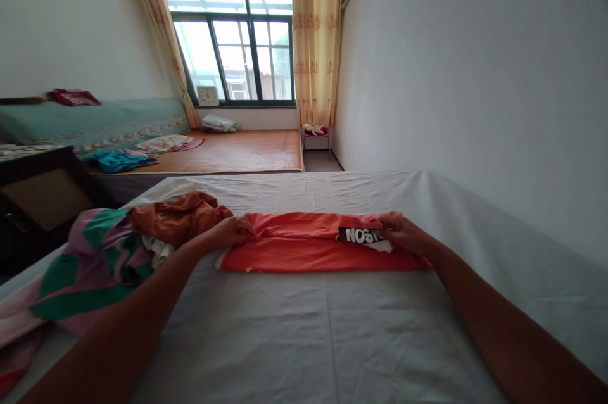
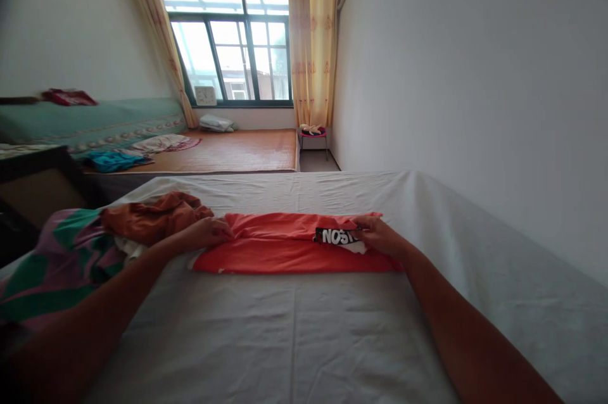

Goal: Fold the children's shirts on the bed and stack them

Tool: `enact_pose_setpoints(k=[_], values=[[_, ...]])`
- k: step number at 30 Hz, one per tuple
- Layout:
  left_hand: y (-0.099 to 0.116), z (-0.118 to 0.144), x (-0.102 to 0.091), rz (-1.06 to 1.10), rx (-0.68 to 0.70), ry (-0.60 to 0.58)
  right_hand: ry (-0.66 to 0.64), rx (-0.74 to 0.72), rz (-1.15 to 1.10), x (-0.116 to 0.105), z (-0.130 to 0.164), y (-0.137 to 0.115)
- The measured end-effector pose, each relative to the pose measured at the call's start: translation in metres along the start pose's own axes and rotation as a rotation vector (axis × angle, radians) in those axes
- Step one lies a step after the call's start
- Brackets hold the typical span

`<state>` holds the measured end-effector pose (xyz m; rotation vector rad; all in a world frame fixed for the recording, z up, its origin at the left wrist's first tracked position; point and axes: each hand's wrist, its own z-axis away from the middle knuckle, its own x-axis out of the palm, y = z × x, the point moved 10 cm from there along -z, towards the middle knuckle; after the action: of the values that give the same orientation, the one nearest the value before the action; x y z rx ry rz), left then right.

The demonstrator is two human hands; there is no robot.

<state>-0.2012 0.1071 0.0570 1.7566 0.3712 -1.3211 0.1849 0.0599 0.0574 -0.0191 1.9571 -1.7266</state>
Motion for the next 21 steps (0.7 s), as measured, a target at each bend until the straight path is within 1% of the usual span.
enact_pose_setpoints(k=[2, 3, 4, 5, 7, 8, 9, 10, 11, 12, 14, 15, 17, 18, 19, 21], values=[[0.006, 0.002, 0.003, 0.013, -0.001, -0.079, 0.13, -0.08, -0.077, -0.016, 0.002, -0.009], [0.011, 0.001, 0.002, 0.02, -0.002, -0.094, 0.172, -0.117, -0.109, -0.023, 0.005, -0.014], [0.018, -0.002, 0.0, 0.022, 0.002, -0.093, 0.182, -0.14, -0.134, -0.025, 0.007, -0.018], [0.028, -0.006, -0.002, 0.017, 0.009, -0.076, 0.157, -0.14, -0.145, -0.024, 0.009, -0.021], [0.053, -0.02, 0.0, -0.003, 0.026, -0.029, 0.039, -0.071, -0.126, -0.012, 0.01, -0.017], [0.067, -0.028, 0.005, -0.012, 0.04, -0.021, -0.022, -0.022, -0.104, -0.005, 0.01, -0.012], [0.081, -0.037, 0.015, -0.014, 0.057, -0.037, -0.066, 0.025, -0.08, 0.001, 0.01, -0.005], [0.096, -0.045, 0.025, -0.01, 0.083, -0.047, -0.079, 0.06, -0.063, 0.004, 0.009, 0.003], [0.11, -0.053, 0.037, -0.011, 0.115, -0.061, -0.061, 0.083, -0.06, 0.004, 0.008, 0.01], [0.123, -0.06, 0.05, -0.012, 0.149, -0.075, -0.015, 0.093, -0.072, 0.001, 0.005, 0.017], [0.143, -0.069, 0.071, -0.013, 0.212, -0.076, 0.135, 0.101, -0.11, -0.012, 0.001, 0.03], [0.149, -0.072, 0.078, -0.013, 0.231, -0.057, 0.223, 0.111, -0.12, -0.021, 0.0, 0.036], [0.153, -0.076, 0.084, -0.01, 0.236, 0.019, 0.359, 0.165, -0.097, -0.034, 0.001, 0.046], [0.153, -0.076, 0.085, -0.007, 0.229, 0.058, 0.388, 0.21, -0.078, -0.038, 0.002, 0.05], [0.151, -0.076, 0.084, -0.001, 0.22, 0.091, 0.389, 0.264, -0.063, -0.038, 0.004, 0.054], [0.149, -0.075, 0.083, 0.019, 0.204, 0.129, 0.351, 0.35, -0.052, -0.037, 0.008, 0.057]])
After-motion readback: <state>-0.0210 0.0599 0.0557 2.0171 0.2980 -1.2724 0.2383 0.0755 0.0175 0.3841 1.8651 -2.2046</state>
